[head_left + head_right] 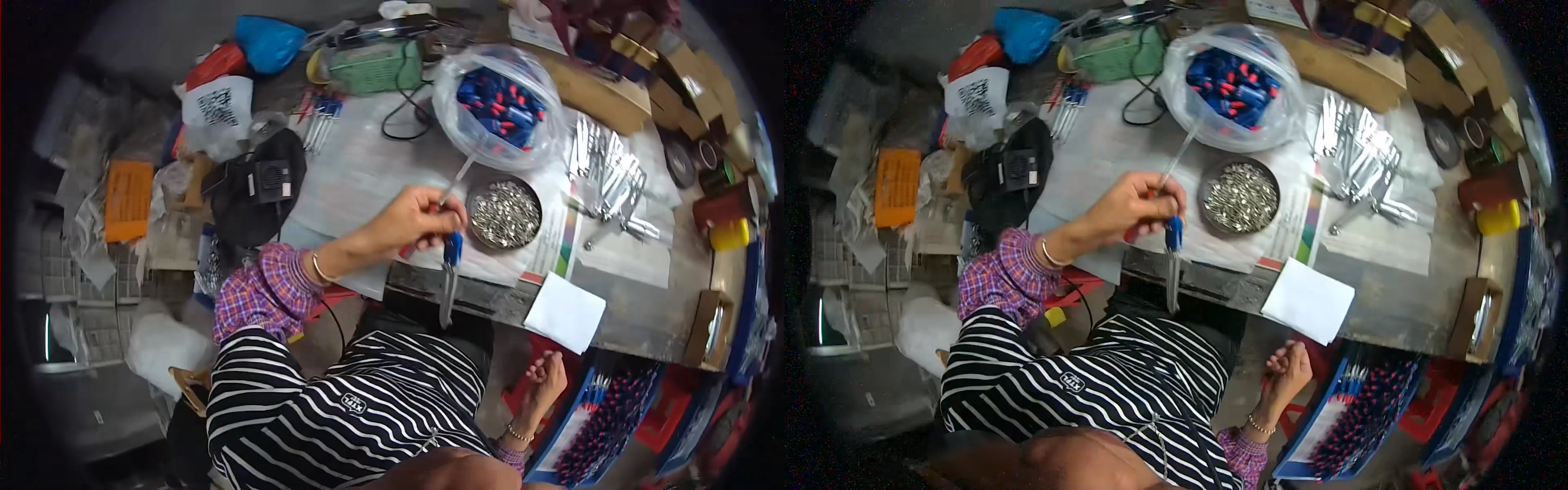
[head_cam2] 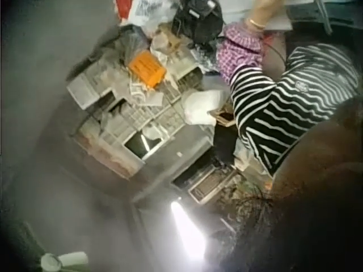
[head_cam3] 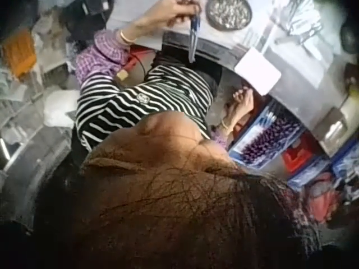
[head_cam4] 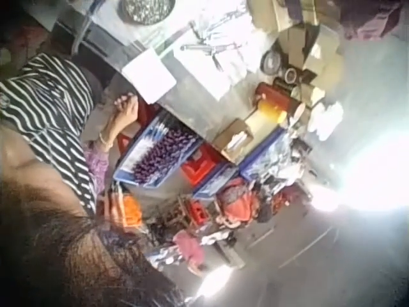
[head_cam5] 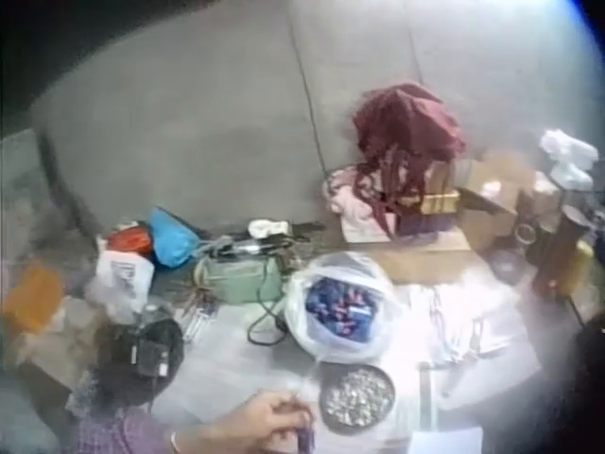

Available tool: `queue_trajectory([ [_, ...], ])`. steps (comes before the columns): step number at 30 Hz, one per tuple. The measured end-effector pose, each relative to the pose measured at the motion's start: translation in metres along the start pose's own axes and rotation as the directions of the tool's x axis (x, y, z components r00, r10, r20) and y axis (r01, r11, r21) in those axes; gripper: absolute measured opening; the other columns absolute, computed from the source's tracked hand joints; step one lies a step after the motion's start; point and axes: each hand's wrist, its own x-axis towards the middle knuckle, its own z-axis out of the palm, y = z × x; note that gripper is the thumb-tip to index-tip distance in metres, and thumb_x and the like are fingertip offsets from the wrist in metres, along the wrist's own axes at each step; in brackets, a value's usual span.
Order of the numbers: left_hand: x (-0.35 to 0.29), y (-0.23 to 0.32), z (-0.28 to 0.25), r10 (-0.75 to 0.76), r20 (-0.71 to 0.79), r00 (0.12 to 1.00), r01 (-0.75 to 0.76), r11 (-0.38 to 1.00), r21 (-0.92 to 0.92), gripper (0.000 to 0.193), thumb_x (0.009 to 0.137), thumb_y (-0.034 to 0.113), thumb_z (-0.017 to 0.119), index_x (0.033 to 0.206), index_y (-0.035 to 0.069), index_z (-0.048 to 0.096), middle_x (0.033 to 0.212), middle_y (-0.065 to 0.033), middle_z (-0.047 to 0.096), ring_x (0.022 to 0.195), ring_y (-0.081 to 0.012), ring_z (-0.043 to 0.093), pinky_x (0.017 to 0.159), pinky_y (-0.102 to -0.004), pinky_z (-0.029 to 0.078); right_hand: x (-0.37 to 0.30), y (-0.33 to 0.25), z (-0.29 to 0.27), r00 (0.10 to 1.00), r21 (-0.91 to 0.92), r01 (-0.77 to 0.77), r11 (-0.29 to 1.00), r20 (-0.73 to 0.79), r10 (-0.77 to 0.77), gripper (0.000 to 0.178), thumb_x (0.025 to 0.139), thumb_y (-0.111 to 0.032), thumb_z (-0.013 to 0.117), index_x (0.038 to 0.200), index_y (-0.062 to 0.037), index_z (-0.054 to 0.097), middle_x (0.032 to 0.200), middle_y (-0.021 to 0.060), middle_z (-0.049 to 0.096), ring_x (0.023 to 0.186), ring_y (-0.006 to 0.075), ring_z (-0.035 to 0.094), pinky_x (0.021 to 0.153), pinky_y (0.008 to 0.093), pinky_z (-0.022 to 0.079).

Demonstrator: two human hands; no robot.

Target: Assembling small components by inserting metal pins into plastic tubes using a manual tool.

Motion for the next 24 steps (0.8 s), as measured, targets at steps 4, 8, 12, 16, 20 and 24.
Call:
queue_trajectory([
  [4, -0.005, 0.027, -0.059, 0.159, -0.276, 0.948, -0.133, 0.985, 0.111, 0.01, 0.087, 0.013, 0.059, 0.093, 0.007, 0.063, 0.077, -0.0002, 0.063, 0.05, 0.0002, 0.049, 0.04, -0.0121, 0.035, 0.003, 0.006, 0.0, 0.998, -0.017, 0.006, 1.0, 0.056, -0.005, 0.026, 0.091, -0.028, 0.057, 0.085, -0.0028, 0.059, 0.062, 0.0024, 0.055, 0.048, 0.0072, 0.051, 0.044, 0.0181, 0.043],
  [8, -0.002, 0.063, -0.126, 0.325, -0.46, 0.826, -0.15, 0.914, 0.377, 0.013, 0.086, 0.013, 0.059, 0.095, 0.006, 0.064, 0.077, -0.0005, 0.063, 0.05, -0.0011, 0.049, 0.041, -0.014, 0.035, 0.001, 0.006, 0.002, 0.999, -0.045, -0.003, 0.999, 0.042, 0.005, 0.024, 0.09, -0.027, 0.058, 0.085, -0.0028, 0.06, 0.063, 0.0021, 0.056, 0.048, 0.0071, 0.051, 0.044, 0.0179, 0.043],
  [12, 0.012, 0.082, -0.212, 0.415, -0.576, 0.704, -0.063, 0.845, 0.532, 0.015, 0.086, 0.014, 0.059, 0.095, 0.003, 0.064, 0.073, -0.0008, 0.062, 0.048, -0.0031, 0.047, 0.04, -0.0167, 0.035, 0.001, 0.007, 0.003, 0.998, -0.064, -0.009, 0.998, 0.067, 0.013, 0.023, 0.09, -0.025, 0.059, 0.087, -0.0024, 0.06, 0.064, 0.0023, 0.057, 0.049, 0.0074, 0.052, 0.044, 0.0176, 0.044],
  [16, 0.024, 0.089, -0.267, 0.38, -0.653, 0.656, 0.082, 0.823, 0.561, 0.015, 0.085, 0.014, 0.061, 0.095, 0.003, 0.064, 0.066, 0.0005, 0.058, 0.045, -0.0049, 0.046, 0.039, -0.0193, 0.034, 0.003, 0.01, -0.002, 0.995, -0.05, -0.012, 0.999, 0.095, 0.017, 0.021, 0.089, -0.023, 0.059, 0.088, -0.0018, 0.06, 0.065, 0.003, 0.058, 0.049, 0.0078, 0.053, 0.043, 0.0175, 0.044],
  [20, 0.034, 0.08, -0.3, 0.35, -0.68, 0.644, 0.164, 0.805, 0.57, 0.015, 0.081, 0.015, 0.064, 0.09, 0.002, 0.065, 0.059, 0.0008, 0.055, 0.044, -0.0063, 0.045, 0.038, -0.0221, 0.034, -0.001, 0.006, 0.003, 0.997, -0.06, -0.003, 0.998, 0.078, 0.007, 0.021, 0.089, -0.022, 0.06, 0.088, -0.0016, 0.06, 0.066, 0.0036, 0.059, 0.049, 0.0079, 0.053, 0.043, 0.0177, 0.044],
  [24, 0.048, 0.07, -0.317, 0.366, -0.65, 0.666, 0.213, 0.741, 0.636, 0.014, 0.078, 0.015, 0.066, 0.084, 0.003, 0.067, 0.056, -0.0007, 0.055, 0.043, -0.0084, 0.048, 0.038, -0.025, 0.035, 0.003, 0.008, 0.002, 0.997, -0.06, -0.017, 0.998, 0.08, 0.021, 0.02, 0.089, -0.022, 0.06, 0.087, -0.0013, 0.06, 0.066, 0.0039, 0.059, 0.049, 0.0081, 0.053, 0.043, 0.0177, 0.044],
])
